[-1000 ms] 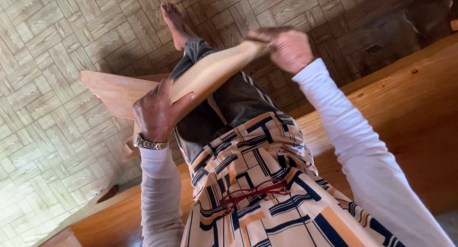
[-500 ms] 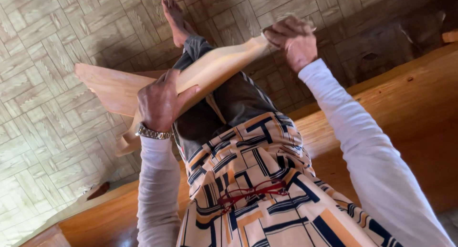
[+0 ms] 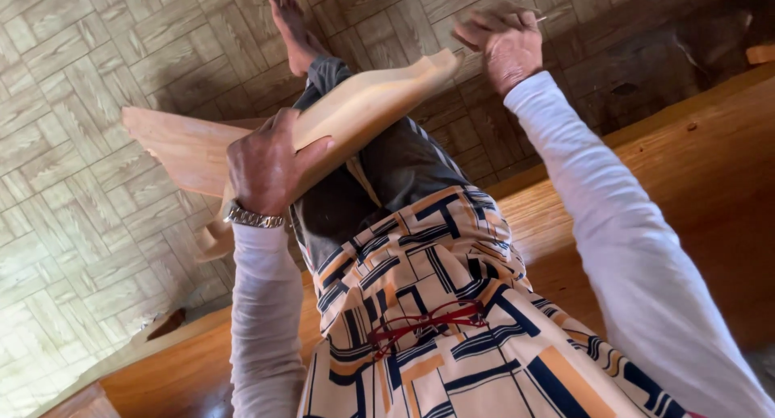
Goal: The person sands a large, irregularly shaped wooden board using a sanding block. They hold the board with one hand and sand the surface with the other, rotating the board to work on different areas.
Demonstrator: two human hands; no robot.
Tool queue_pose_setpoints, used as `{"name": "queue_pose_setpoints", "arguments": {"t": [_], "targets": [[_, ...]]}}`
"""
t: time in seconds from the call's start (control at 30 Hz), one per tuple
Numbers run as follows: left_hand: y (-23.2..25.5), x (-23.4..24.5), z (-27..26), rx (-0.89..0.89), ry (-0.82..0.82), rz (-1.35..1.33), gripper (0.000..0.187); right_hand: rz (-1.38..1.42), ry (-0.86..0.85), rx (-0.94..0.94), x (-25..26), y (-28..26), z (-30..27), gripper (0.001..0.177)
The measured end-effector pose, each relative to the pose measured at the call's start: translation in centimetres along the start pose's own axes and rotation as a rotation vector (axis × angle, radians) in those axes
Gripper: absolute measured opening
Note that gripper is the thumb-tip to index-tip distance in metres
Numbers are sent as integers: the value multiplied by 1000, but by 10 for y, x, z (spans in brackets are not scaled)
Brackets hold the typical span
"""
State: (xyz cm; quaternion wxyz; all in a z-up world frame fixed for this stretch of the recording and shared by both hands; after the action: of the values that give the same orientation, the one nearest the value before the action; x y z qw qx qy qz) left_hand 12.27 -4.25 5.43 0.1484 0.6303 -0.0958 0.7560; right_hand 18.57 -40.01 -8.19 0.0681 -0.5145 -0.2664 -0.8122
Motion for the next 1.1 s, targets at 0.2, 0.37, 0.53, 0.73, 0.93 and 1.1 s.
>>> {"name": "queue_pose_setpoints", "arguments": {"t": [0.2, 0.37, 0.53, 0.73, 0.93, 1.1], "targets": [[-10, -7, 0, 74, -86, 36, 60, 559, 131, -104, -5, -40, -18, 60], [3, -15, 8, 49, -131, 26, 61, 53, -441, -91, -62, 4, -24, 75], [0, -14, 5, 27, -84, 46, 61, 607, 87, -259, 10, -26, -15, 30], [11, -19, 10, -7, -140, 77, 60, 224, -498, -170, -84, -19, -31, 33], [13, -16, 7, -10, -76, 68, 60, 954, 154, -646, 3, -5, -14, 19], [21, -18, 9, -71, -62, 149, 62, 515, -177, -183, -35, -28, -21, 70]]}}
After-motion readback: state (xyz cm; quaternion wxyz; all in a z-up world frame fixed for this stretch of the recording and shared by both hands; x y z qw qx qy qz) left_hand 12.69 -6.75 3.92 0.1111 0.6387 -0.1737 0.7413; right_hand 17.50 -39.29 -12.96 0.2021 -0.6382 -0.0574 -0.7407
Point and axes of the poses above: each hand's wrist, its own z-axis towards the middle knuckle, its own x-axis out of the back of the hand, y = z × x, the point moved 8 cm from there along z, towards the middle knuckle, and after that the axes turned 5 degrees about x, right-handed, at the moved point
